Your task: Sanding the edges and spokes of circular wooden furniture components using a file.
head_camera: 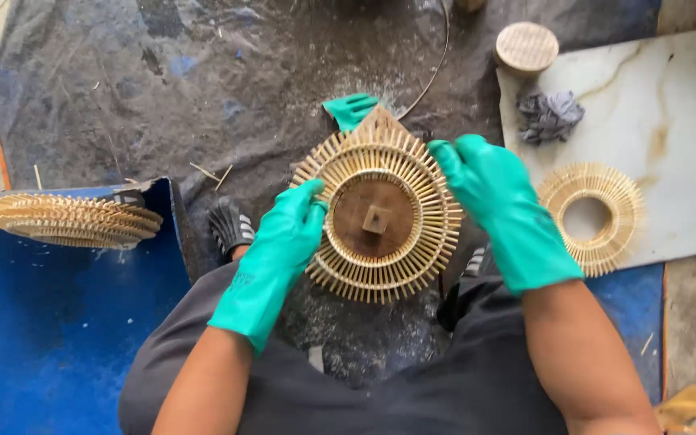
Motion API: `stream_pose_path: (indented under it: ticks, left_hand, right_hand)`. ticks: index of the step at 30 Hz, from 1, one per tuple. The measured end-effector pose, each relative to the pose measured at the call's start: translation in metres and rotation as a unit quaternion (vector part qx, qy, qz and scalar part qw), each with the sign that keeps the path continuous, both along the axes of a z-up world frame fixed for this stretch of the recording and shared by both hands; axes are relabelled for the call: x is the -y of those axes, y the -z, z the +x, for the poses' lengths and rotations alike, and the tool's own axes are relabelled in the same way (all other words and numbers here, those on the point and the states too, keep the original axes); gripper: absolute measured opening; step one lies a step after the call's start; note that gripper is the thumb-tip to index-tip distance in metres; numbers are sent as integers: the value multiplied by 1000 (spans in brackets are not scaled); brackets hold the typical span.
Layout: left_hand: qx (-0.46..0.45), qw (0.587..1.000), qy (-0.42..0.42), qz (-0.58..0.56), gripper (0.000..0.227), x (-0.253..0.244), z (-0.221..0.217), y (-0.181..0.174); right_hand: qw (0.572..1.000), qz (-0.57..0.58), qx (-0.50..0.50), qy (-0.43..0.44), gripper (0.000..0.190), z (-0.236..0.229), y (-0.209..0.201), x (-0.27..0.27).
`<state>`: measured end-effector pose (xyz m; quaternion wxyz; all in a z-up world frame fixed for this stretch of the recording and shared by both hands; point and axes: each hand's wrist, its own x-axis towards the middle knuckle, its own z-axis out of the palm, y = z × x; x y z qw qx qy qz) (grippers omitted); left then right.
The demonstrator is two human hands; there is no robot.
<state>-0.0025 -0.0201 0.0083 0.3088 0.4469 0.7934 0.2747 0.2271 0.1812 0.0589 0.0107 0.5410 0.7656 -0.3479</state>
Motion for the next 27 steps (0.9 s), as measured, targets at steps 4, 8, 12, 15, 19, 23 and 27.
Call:
stream_pose_path:
  ticks: [4,8,12,15,19,23,27]
  left_hand:
    - [12,996,-13,-85,52,-16,2,-28]
    - [-23,990,31,-132,64,-16,1,-3]
    - [-93,989,87,-73,71,-13,1,19]
    - [-96,986,95,-94,72,-13,3,18]
    - [-100,983,75,-134,73,-28,17,-15]
    - [-186,973,99,-93,75,-20,54,-33]
    - [-234,960,155,-24,92,-21,71,-45]
  right_hand:
    - [978,-193,37,70,59,-7,-33,-9]
    - [984,-132,107,-59,58,-29,11,7]
    - [973,-14,184,-139,58,-49,49,24]
    - [977,3,179,-117,56,-45,68,28]
    - [992,-115,43,9,53,-27,38,16]
    - [945,-239,-137,179,54,33,36,9]
    - [961,-207,-6,185,52,70,48,30]
